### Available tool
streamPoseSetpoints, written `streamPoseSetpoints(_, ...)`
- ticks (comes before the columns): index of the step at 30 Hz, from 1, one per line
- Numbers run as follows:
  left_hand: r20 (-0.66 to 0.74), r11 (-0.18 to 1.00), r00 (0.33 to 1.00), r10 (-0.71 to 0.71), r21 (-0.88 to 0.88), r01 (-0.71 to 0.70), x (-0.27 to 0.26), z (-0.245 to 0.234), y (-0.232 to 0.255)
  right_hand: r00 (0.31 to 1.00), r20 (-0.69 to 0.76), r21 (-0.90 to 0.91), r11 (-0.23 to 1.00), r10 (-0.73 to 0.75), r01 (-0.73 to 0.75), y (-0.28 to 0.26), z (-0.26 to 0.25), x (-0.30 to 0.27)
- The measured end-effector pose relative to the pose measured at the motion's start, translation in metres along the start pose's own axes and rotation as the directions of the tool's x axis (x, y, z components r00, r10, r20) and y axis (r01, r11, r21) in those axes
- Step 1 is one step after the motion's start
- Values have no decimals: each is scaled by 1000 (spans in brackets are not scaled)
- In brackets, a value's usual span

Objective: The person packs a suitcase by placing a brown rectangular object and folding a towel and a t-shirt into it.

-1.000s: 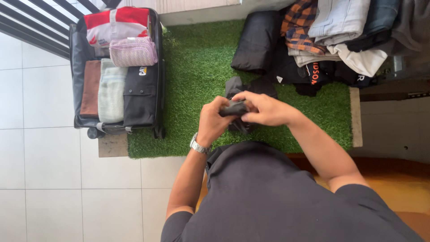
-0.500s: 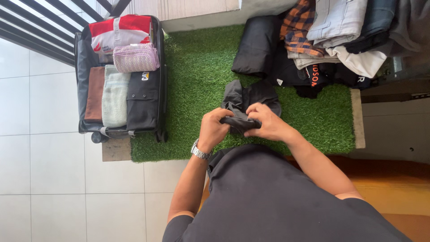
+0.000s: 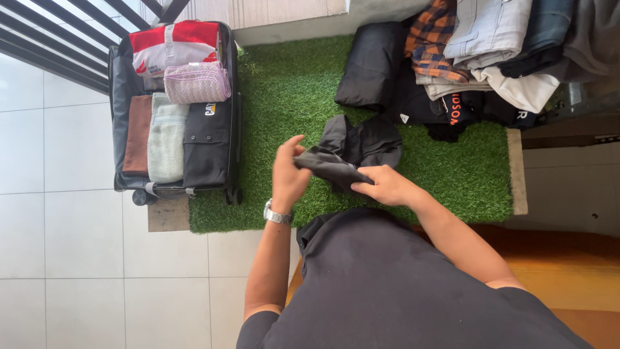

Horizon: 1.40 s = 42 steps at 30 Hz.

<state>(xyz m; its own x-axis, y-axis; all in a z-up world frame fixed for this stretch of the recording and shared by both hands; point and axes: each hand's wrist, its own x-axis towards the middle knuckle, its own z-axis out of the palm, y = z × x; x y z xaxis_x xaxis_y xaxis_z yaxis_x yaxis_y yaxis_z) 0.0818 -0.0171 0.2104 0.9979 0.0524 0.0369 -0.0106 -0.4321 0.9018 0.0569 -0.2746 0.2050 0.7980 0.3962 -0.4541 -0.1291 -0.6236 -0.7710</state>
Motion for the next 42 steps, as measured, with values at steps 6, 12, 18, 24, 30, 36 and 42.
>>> streamPoseSetpoints(6,189,944,950,249,172,-281,-27,25,4,996,-76,555,828,-41,76,43,30,28)
streamPoseSetpoints(12,478,999,877,45,-27,-36,-46,46,6,983,-108,686,705,-149,182,51,30,31)
streamPoseSetpoints(18,337,928,939,-68,-323,183,-50,57,5,882,-22,457,779,-472,428,18,23,18)
streamPoseSetpoints(24,332,889,943,-18,-427,167,-36,26,-9,973,-159,499,836,-170,228,-3,8,12)
streamPoseSetpoints(30,757,963,611,233,-269,-33,-42,6,47,695,-160,-200,712,-701,673,10,11,27)
streamPoseSetpoints(36,748,963,608,267,-238,-129,-44,-20,87,753,-264,-376,783,-603,496,79,36,66)
streamPoseSetpoints(42,647,856,579,495,-477,-199,-36,-65,97,765,-422,-433,850,-486,301,108,24,69)
